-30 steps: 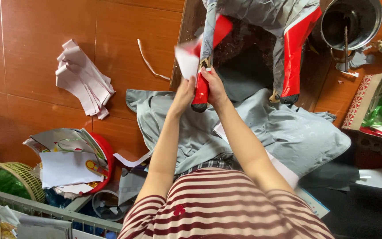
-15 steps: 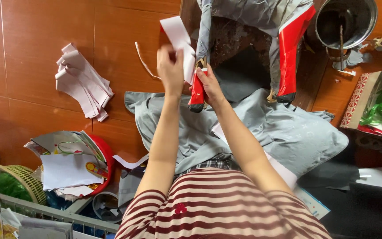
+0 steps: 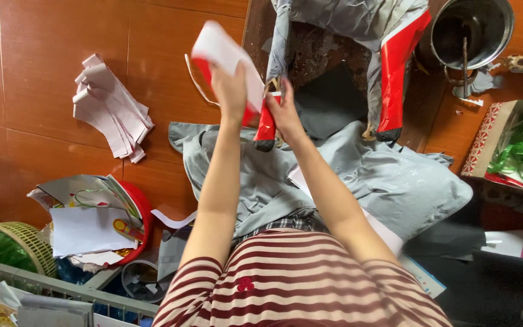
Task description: Wrapping colored paper around a bamboo and paper giraffe frame using glue.
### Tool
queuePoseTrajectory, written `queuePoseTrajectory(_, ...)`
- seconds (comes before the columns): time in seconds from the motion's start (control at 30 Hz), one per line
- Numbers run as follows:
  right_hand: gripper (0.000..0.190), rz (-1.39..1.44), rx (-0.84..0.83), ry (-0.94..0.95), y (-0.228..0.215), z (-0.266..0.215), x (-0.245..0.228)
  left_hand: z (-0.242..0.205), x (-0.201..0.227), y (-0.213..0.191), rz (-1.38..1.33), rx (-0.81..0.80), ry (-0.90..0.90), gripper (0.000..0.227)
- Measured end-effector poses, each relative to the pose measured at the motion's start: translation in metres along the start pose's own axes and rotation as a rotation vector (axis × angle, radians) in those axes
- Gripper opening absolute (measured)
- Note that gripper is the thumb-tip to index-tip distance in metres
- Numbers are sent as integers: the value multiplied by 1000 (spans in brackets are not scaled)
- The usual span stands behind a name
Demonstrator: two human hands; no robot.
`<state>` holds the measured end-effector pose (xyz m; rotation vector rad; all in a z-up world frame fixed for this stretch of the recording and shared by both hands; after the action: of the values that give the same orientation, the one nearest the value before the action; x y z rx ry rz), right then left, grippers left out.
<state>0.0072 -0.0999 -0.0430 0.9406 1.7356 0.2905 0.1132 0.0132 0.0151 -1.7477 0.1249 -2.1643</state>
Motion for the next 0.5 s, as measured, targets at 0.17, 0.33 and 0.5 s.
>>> queuePoseTrajectory(0.17,36,-1100,266,-908,20,-41,-49,-2,19,87,225,-251,327,15)
queuePoseTrajectory(0.33,15,-561,361,-515,-42,3,-8,-37,60,76,122,-638,301,31)
queuePoseTrajectory(0.5,14,126,389,-72,-51,14,-1,-45,8,26,93,-458,151,47)
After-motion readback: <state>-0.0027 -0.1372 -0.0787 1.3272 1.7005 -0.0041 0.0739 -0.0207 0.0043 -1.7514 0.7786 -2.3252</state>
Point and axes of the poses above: each hand's wrist, its own z-axis towards the middle knuckle, its own y-axis out of the palm, x = y × z, the point moved 3 cm from there along z, towards the middle knuckle, and after that the axes turned 5 degrees about x, right-handed, at the moved point
